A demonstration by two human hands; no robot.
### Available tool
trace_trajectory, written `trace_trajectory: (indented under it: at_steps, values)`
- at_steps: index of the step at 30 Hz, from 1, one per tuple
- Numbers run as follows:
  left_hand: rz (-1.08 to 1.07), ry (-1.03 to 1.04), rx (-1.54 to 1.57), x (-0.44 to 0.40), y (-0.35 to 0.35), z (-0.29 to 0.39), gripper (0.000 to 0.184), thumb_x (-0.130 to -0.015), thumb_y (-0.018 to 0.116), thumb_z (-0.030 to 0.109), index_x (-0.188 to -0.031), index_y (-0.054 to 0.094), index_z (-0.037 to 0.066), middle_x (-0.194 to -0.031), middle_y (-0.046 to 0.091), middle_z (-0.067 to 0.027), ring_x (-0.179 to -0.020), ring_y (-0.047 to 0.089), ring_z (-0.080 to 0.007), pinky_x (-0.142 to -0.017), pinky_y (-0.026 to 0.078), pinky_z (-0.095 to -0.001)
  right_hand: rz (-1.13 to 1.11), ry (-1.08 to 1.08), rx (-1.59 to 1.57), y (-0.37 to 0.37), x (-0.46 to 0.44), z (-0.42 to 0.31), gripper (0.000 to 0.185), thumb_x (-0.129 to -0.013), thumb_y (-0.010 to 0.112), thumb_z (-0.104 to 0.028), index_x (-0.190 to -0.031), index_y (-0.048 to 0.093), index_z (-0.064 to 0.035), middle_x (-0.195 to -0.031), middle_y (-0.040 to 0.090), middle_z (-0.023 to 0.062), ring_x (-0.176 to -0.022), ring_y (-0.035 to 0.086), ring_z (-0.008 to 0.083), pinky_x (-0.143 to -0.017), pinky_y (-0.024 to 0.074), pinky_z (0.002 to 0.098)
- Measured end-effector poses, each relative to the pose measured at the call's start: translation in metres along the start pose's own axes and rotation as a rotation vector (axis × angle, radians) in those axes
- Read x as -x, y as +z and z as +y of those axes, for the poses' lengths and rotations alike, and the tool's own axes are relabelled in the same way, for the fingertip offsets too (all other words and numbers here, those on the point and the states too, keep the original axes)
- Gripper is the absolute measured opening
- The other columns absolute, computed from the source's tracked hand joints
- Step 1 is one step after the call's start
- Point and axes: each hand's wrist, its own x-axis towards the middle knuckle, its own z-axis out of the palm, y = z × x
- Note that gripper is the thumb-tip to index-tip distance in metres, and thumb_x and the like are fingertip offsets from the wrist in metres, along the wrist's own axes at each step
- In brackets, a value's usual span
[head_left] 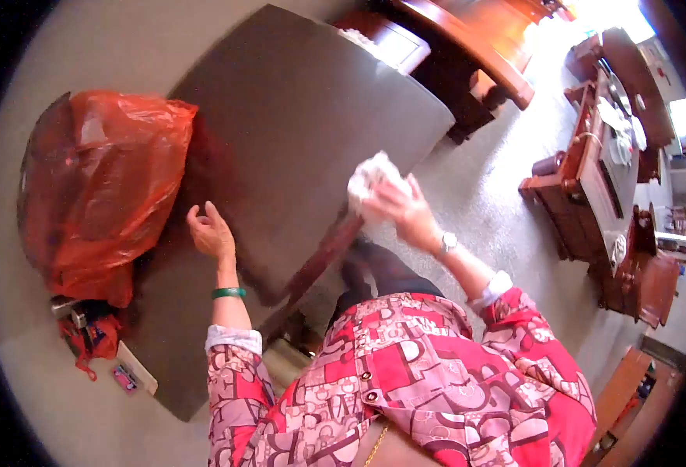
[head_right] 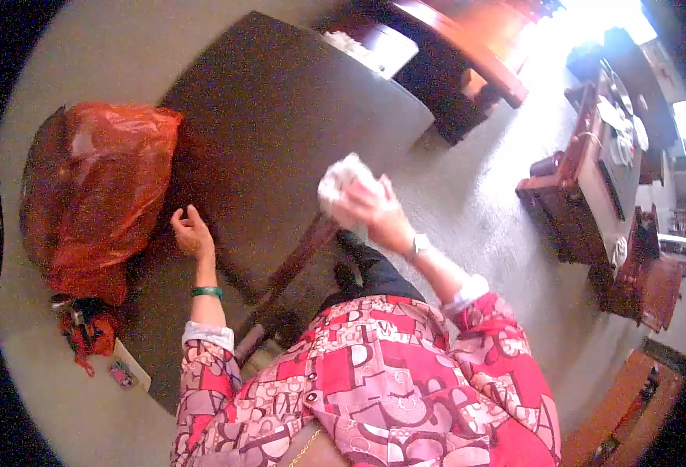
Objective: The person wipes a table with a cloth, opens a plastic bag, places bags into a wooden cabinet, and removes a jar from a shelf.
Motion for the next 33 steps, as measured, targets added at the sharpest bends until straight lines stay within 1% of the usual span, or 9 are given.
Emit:
trace_trajectory:
  at_steps: [3, 6, 8, 11, 14, 19, 26, 29, 33]
  values:
    - [-0.021, -0.032, -0.050, 0.003, -0.007, 0.009, 0.041, -0.081, 0.054, 0.045, -0.103, 0.053, 0.011, -0.073, 0.056, -0.0053, -0.069, 0.055, -0.0244, -0.061, 0.043, -0.0385, 0.341, 0.127, -0.107, -0.001, -0.030, 0.071, 0.056, -0.068, 0.042, 0.007, -0.118, 0.052, -0.0158, -0.118, 0.051, 0.0143, -0.111, 0.046, 0.0334, -0.094, 0.0357, 0.0441]
    - [-0.002, -0.018, -0.033, 0.002, -0.001, -0.001, 0.039, -0.081, 0.054, 0.044, -0.103, 0.053, 0.011, -0.073, 0.058, -0.0050, -0.070, 0.055, -0.0251, -0.060, 0.043, -0.0388, 0.372, 0.429, -0.173, -0.020, -0.062, 0.095, 0.054, -0.066, 0.043, 0.008, -0.116, 0.052, -0.0108, -0.116, 0.050, 0.0201, -0.108, 0.046, 0.0381, -0.093, 0.0374, 0.0383]
    - [-0.006, -0.031, -0.009, 0.002, -0.002, 0.003, 0.039, -0.081, 0.054, 0.043, -0.102, 0.053, 0.010, -0.074, 0.058, -0.0054, -0.071, 0.056, -0.0255, -0.061, 0.042, -0.0391, 0.424, 0.439, -0.164, -0.011, -0.071, 0.085, 0.053, -0.066, 0.045, 0.005, -0.116, 0.052, -0.0122, -0.115, 0.051, 0.0188, -0.107, 0.046, 0.0385, -0.090, 0.0387, 0.0424]
    - [-0.005, 0.000, -0.037, 0.000, -0.002, 0.001, 0.039, -0.082, 0.053, 0.042, -0.103, 0.052, 0.009, -0.072, 0.056, -0.0056, -0.070, 0.055, -0.0248, -0.061, 0.042, -0.0386, 0.448, 0.112, -0.159, 0.006, -0.045, 0.047, 0.055, -0.069, 0.046, 0.006, -0.119, 0.051, -0.0156, -0.120, 0.049, 0.0131, -0.113, 0.044, 0.0338, -0.095, 0.0345, 0.0443]
    - [-0.020, -0.022, -0.019, 0.002, -0.004, 0.005, 0.040, -0.082, 0.054, 0.041, -0.105, 0.052, 0.008, -0.071, 0.054, -0.0055, -0.068, 0.053, -0.0235, -0.061, 0.042, -0.0373, 0.126, 0.171, -0.121, -0.009, -0.030, 0.033, 0.059, -0.069, 0.048, 0.009, -0.121, 0.049, -0.0187, -0.128, 0.043, 0.0074, -0.124, 0.034, 0.0269, -0.102, 0.0211, 0.0501]
    - [-0.023, -0.046, -0.064, 0.003, -0.005, 0.020, 0.039, -0.082, 0.056, 0.039, -0.105, 0.053, 0.008, -0.067, 0.051, -0.0044, -0.065, 0.051, -0.0225, -0.060, 0.041, -0.0366, 0.257, 0.035, -0.201, -0.024, -0.121, 0.121, 0.059, -0.065, 0.047, 0.009, -0.120, 0.049, -0.0131, -0.119, 0.049, 0.0128, -0.116, 0.040, 0.0304, -0.098, 0.0263, 0.0463]
    - [-0.038, -0.089, -0.154, 0.004, -0.004, 0.028, 0.040, -0.081, 0.057, 0.038, -0.106, 0.053, 0.007, -0.066, 0.047, -0.0030, -0.064, 0.048, -0.0203, -0.060, 0.040, -0.0345, 0.125, -0.030, -0.238, 0.001, -0.285, 0.187, 0.063, -0.061, 0.045, 0.008, -0.121, 0.047, -0.0125, -0.117, 0.047, 0.0120, -0.111, 0.040, 0.0323, -0.093, 0.0329, 0.0413]
    - [0.001, -0.014, -0.192, 0.005, -0.002, 0.029, 0.041, -0.081, 0.058, 0.037, -0.107, 0.053, 0.006, -0.066, 0.046, -0.0035, -0.063, 0.046, -0.0202, -0.060, 0.040, -0.0343, 0.123, 0.022, -0.248, 0.005, -0.307, 0.188, 0.062, -0.063, 0.044, 0.008, -0.122, 0.046, -0.0125, -0.118, 0.046, 0.0125, -0.110, 0.040, 0.0327, -0.092, 0.0335, 0.0410]
    - [-0.082, -0.097, -0.289, 0.003, -0.012, 0.064, 0.044, -0.081, 0.058, 0.038, -0.108, 0.052, 0.004, -0.071, 0.050, -0.0057, -0.067, 0.049, -0.0217, -0.062, 0.041, -0.0345, 0.251, -0.090, -0.240, 0.000, -0.254, 0.173, 0.059, -0.066, 0.042, 0.009, -0.121, 0.048, -0.0124, -0.120, 0.046, 0.0141, -0.115, 0.038, 0.0324, -0.096, 0.0300, 0.0424]
